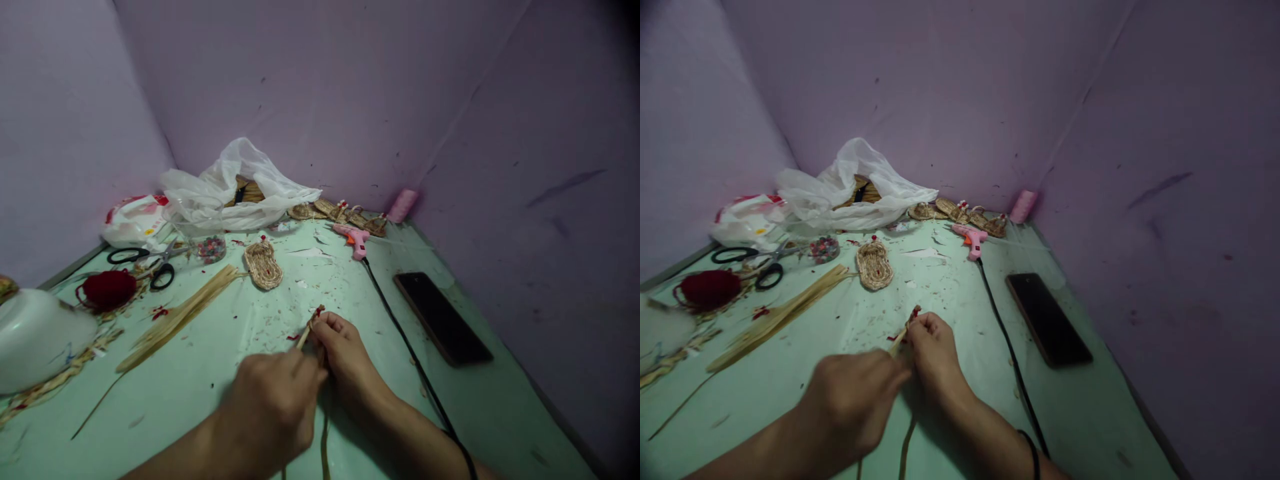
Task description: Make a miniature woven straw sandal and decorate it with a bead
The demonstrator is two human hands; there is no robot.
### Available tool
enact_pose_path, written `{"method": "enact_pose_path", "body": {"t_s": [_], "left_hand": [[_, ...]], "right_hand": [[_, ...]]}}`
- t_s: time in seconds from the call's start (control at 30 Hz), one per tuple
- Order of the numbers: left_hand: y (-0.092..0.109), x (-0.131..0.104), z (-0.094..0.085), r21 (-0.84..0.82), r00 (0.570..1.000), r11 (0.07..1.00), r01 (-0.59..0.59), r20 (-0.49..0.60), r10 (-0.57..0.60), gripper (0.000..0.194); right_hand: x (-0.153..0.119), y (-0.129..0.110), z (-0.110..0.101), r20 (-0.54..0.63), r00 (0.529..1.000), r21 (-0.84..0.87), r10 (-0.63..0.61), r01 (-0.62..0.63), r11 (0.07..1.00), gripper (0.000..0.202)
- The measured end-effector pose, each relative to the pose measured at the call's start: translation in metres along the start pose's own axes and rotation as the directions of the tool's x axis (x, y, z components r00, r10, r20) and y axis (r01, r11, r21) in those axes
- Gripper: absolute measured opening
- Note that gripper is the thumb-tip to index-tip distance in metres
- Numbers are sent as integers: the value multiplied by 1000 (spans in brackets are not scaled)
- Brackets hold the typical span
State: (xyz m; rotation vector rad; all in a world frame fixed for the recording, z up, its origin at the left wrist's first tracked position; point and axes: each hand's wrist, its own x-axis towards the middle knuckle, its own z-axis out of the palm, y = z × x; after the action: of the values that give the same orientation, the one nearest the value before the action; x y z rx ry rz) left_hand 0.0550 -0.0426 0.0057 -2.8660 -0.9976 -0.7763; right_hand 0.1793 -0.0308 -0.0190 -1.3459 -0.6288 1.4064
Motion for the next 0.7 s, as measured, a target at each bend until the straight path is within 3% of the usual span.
{"method": "enact_pose_path", "body": {"t_s": [0.03,0.07,0.1,0.17,0.23,0.37,0.43,0.53,0.6,0.63,0.7], "left_hand": [[-5,3,-2,-88,984,983,161,-57,-166,22],[-11,7,-4,-176,933,926,335,-72,-351,19],[-16,12,-6,-270,860,832,484,-28,-509,22],[-27,20,-8,-447,752,627,638,186,-633,32],[-36,27,-8,-580,715,458,674,354,-603,22],[-42,30,-7,-681,639,198,705,489,-593,26],[-40,30,-9,-696,647,178,695,498,-578,24],[-36,30,-10,-689,699,291,664,433,-570,17],[-35,29,-8,-680,694,315,662,398,-601,17],[-36,29,-7,-689,671,274,670,405,-621,19],[-37,28,-3,-731,603,97,675,470,-645,23]], "right_hand": [[-1,0,0,7,1000,-24,-8,8,1000,10],[-1,0,1,18,1000,-60,-16,17,998,12],[-3,0,2,28,999,-103,-24,26,994,14],[-6,0,3,60,998,-182,-36,46,982,20],[-9,0,5,104,992,-224,-65,87,971,23],[-12,2,5,196,972,-210,-131,172,962,21],[-12,3,4,194,972,-204,-130,170,964,22],[-11,4,3,176,977,-219,-118,156,963,24],[-12,3,3,183,974,-215,-132,171,962,24],[-12,3,3,189,971,-206,-147,186,961,24],[-14,1,4,206,962,-176,-180,217,960,23]]}}
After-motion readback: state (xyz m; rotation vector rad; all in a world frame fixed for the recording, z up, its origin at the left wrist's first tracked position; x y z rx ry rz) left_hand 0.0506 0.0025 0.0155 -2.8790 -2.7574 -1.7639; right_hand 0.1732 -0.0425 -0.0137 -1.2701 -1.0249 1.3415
